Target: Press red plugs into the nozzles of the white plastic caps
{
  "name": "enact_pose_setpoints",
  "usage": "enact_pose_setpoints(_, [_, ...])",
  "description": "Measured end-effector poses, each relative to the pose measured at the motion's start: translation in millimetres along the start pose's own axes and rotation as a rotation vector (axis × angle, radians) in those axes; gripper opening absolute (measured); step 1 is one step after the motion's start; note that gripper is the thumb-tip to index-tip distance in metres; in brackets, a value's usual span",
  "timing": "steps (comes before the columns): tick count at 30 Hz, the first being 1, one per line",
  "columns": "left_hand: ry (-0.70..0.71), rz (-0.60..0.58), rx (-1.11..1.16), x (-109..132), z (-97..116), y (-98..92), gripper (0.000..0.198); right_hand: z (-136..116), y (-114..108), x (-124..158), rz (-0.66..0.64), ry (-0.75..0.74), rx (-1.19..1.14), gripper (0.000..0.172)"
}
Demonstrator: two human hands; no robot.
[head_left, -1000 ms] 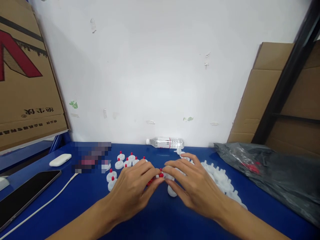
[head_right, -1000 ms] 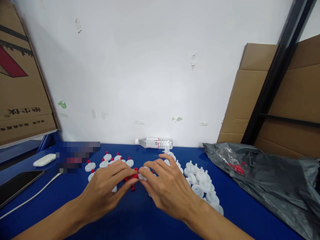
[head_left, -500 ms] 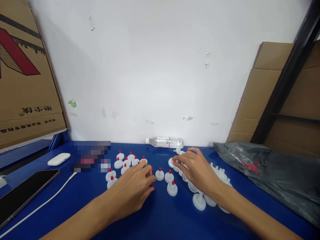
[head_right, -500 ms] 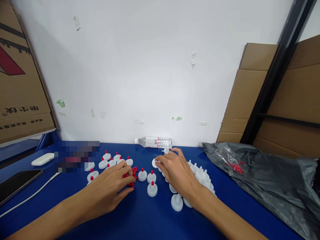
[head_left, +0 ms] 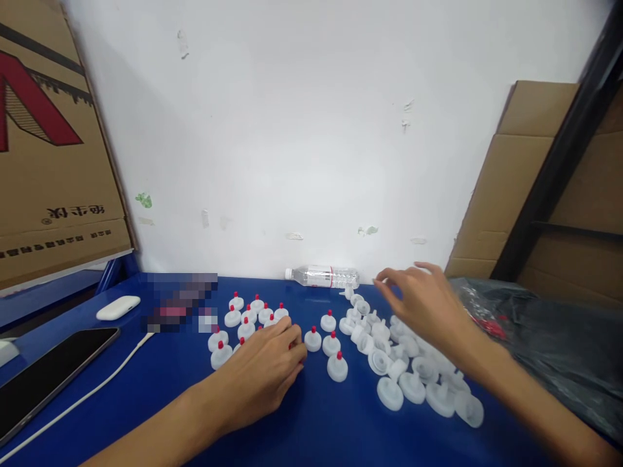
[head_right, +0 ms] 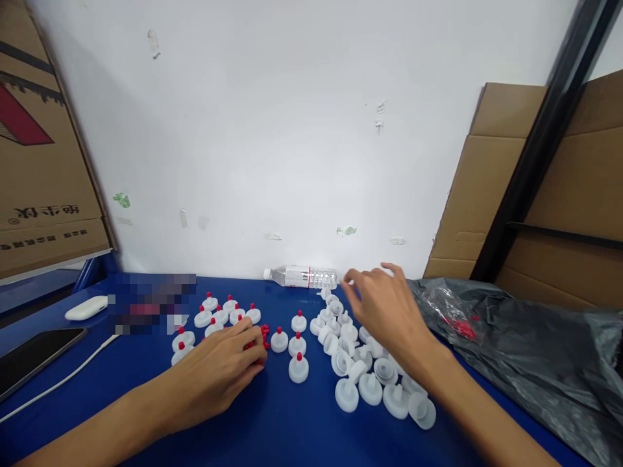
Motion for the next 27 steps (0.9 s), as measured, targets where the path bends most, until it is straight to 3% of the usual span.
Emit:
enact_pose_setpoints(3, [-0.027, 0.028, 0.043, -1, 2, -9.3, 0.014, 44, 21, -5, -0.239, 0.211, 0.246, 0.036])
enact_pose_setpoints(5, [-0.037, 0.047, 0.066, -1, 3, -13.4, 0.014, 62, 33, -2, -0.350, 0.271, 0.304, 0.037])
enact_pose_setpoints(10, [-0.028, 0.069, 0.079, -1, 4, -15.1, 0.015, 69, 52, 5, -0.481, 0.268, 0.289, 0.026])
enact_pose_setpoints(14, [-0.005, 0.069, 0.074, -1, 5, -13.5, 0.016, 66, 59, 6, -0.526, 0.247, 0.276, 0.016])
enact_pose_setpoints(19, [-0.005, 0.056, 0.077, -2, 5, -10.7, 0.017, 64, 63, 5, -0.543, 0.244, 0.252, 0.017])
enact_pose_setpoints(27, [-0.002, 0.050, 0.098, -3, 6, -11.4, 0.017, 86, 45, 6, -0.551, 0.283, 0.199, 0.021])
Point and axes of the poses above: each hand's wrist, its own x-axis away from the middle knuckle, its own y-axis out of the palm, z = x × y, the point moved 9 cm from there along -x, towards the middle knuckle, and after that the axes turned 15 degrees about y, right-handed, at the moved point
